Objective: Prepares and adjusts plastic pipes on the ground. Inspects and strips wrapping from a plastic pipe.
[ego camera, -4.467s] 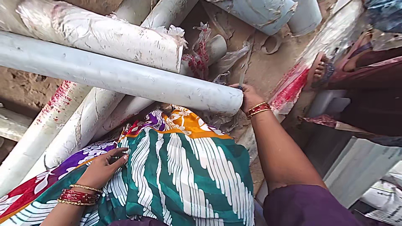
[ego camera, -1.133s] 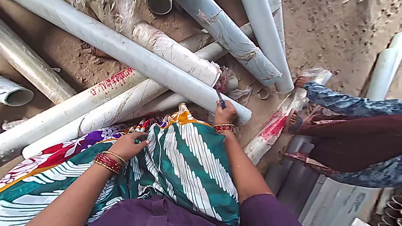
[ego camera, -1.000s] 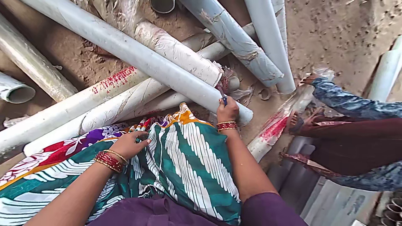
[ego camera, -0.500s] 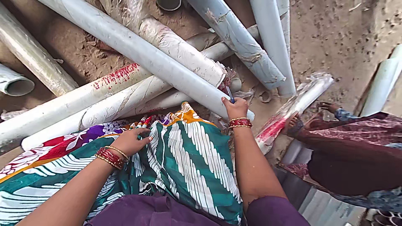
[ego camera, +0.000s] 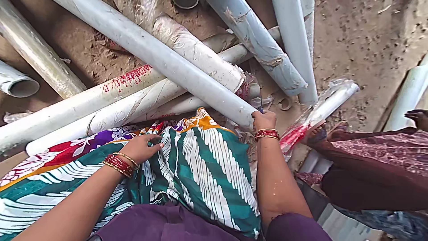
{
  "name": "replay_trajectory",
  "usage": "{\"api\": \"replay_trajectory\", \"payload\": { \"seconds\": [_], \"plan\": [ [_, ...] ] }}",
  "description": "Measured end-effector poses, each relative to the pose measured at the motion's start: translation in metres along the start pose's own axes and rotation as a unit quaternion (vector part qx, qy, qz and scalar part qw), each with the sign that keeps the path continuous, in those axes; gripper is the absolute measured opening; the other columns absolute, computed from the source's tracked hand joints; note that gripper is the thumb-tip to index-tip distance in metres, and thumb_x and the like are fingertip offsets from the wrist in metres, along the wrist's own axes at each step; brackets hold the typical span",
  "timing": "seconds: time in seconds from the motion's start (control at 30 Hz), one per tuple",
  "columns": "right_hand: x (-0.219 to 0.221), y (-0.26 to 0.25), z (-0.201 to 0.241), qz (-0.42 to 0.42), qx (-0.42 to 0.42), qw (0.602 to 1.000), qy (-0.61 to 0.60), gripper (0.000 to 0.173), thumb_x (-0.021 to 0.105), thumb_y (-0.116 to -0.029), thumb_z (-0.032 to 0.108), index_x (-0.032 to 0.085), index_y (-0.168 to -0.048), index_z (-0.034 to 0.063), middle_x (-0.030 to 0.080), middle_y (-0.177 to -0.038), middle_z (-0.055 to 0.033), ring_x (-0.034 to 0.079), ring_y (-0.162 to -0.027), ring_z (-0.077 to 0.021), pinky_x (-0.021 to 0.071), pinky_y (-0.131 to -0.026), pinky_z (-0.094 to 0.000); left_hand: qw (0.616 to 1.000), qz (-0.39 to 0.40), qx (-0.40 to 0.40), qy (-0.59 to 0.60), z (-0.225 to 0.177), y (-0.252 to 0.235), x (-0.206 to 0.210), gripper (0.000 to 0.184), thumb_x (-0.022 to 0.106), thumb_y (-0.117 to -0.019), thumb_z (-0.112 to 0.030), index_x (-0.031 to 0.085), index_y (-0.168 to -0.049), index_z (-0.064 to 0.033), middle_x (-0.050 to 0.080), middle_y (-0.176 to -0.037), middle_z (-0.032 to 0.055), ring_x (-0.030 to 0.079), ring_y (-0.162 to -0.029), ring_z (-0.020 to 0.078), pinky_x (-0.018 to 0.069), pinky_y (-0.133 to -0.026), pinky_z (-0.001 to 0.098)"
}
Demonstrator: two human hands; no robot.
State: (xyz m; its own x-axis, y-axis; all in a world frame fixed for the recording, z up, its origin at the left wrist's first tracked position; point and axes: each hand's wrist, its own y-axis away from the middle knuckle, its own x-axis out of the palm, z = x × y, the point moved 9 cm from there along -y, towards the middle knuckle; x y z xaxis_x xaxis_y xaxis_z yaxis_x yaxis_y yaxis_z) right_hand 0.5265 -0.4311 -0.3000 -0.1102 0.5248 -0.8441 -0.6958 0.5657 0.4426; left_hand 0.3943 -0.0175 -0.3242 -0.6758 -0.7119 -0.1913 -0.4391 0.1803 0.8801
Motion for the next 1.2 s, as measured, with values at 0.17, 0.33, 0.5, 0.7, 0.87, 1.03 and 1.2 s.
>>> {"api": "replay_trajectory", "payload": {
  "seconds": [0.17,0.33,0.5,0.7,0.87,1.03,1.2],
  "plan": [
    [0.002,0.008,0.017,0.021,-0.058,0.998,-0.001,0.027,0.068,-0.098,0.022,0.069,-0.099,-0.0048,0.06,-0.081,-0.0131,0.051,-0.068,-0.0204,0.0436,-0.068,-0.0433,1.0,0.005,0.005,-0.009,-0.002,-0.001,0.004,0.041,0.061,-0.1056,-0.026,0.061,-0.14,-0.0037,0.068,-0.125,0.0185,0.065,-0.111,0.0359,0.0461,-0.1,0.0581],
    [0.02,0.012,0.049,0.051,-0.014,0.994,0.096,0.04,0.073,-0.095,0.027,0.067,-0.103,-0.0117,0.066,-0.111,-0.0322,0.063,-0.109,-0.0442,0.046,-0.093,-0.0627,1.0,-0.014,0.007,-0.002,-0.003,-0.001,0.0,0.039,0.061,-0.1052,-0.024,0.062,-0.138,-0.003,0.069,-0.125,0.0191,0.065,-0.112,0.0367,0.0449,-0.101,0.0588],
    [0.025,0.015,0.067,0.053,0.023,0.989,0.139,0.031,0.068,-0.0933,0.017,0.066,-0.103,-0.0115,0.065,-0.116,-0.0315,0.064,-0.113,-0.0431,0.0477,-0.093,-0.0615,1.0,-0.014,0.009,-0.005,-0.002,-0.001,0.002,0.039,0.062,-0.1051,-0.025,0.062,-0.138,-0.0033,0.068,-0.126,0.0197,0.065,-0.111,0.0366,0.0458,-0.1,0.0585],
    [0.024,0.018,0.069,0.021,0.012,0.987,0.161,0.036,0.063,-0.0984,0.023,0.067,-0.103,-0.0116,0.065,-0.117,-0.0323,0.063,-0.117,-0.0431,0.047,-0.096,-0.0597,1.0,-0.02,0.018,0.004,-0.003,0.0,-0.004,0.039,0.062,-0.1051,-0.025,0.062,-0.139,-0.0044,0.068,-0.125,0.0184,0.066,-0.112,0.0355,0.0462,-0.101,0.0581],
    [0.009,0.019,0.058,-0.018,-0.027,0.986,0.166,0.033,0.056,-0.1014,0.019,0.068,-0.105,-0.0116,0.067,-0.114,-0.0335,0.063,-0.114,-0.0457,0.0458,-0.095,-0.0611,1.0,-0.008,0.024,0.002,-0.003,0.002,-0.003,0.042,0.061,-0.1052,-0.027,0.061,-0.14,-0.0044,0.067,-0.128,0.0188,0.065,-0.114,0.0366,0.0454,-0.102,0.0591],
    [0.022,0.033,0.07,0.008,-0.048,0.976,0.213,0.036,0.061,-0.1023,0.025,0.069,-0.112,-0.0089,0.067,-0.119,-0.0314,0.063,-0.118,-0.0451,0.0468,-0.099,-0.0612,1.0,-0.007,0.027,-0.002,-0.003,-0.002,0.0,0.041,0.062,-0.105,-0.028,0.061,-0.14,-0.0061,0.069,-0.126,0.0171,0.066,-0.112,0.0355,0.0461,-0.101,0.0587],
    [0.027,0.042,0.086,0.013,-0.03,0.966,0.257,0.026,0.058,-0.0982,0.01,0.066,-0.112,-0.0103,0.065,-0.123,-0.0317,0.063,-0.121,-0.044,0.0495,-0.097,-0.0605,0.999,-0.012,0.051,-0.016,-0.008,-0.006,0.0,0.04,0.062,-0.1049,-0.029,0.062,-0.138,-0.0064,0.07,-0.124,0.0162,0.066,-0.112,0.0356,0.0459,-0.102,0.0603]
  ]
}}
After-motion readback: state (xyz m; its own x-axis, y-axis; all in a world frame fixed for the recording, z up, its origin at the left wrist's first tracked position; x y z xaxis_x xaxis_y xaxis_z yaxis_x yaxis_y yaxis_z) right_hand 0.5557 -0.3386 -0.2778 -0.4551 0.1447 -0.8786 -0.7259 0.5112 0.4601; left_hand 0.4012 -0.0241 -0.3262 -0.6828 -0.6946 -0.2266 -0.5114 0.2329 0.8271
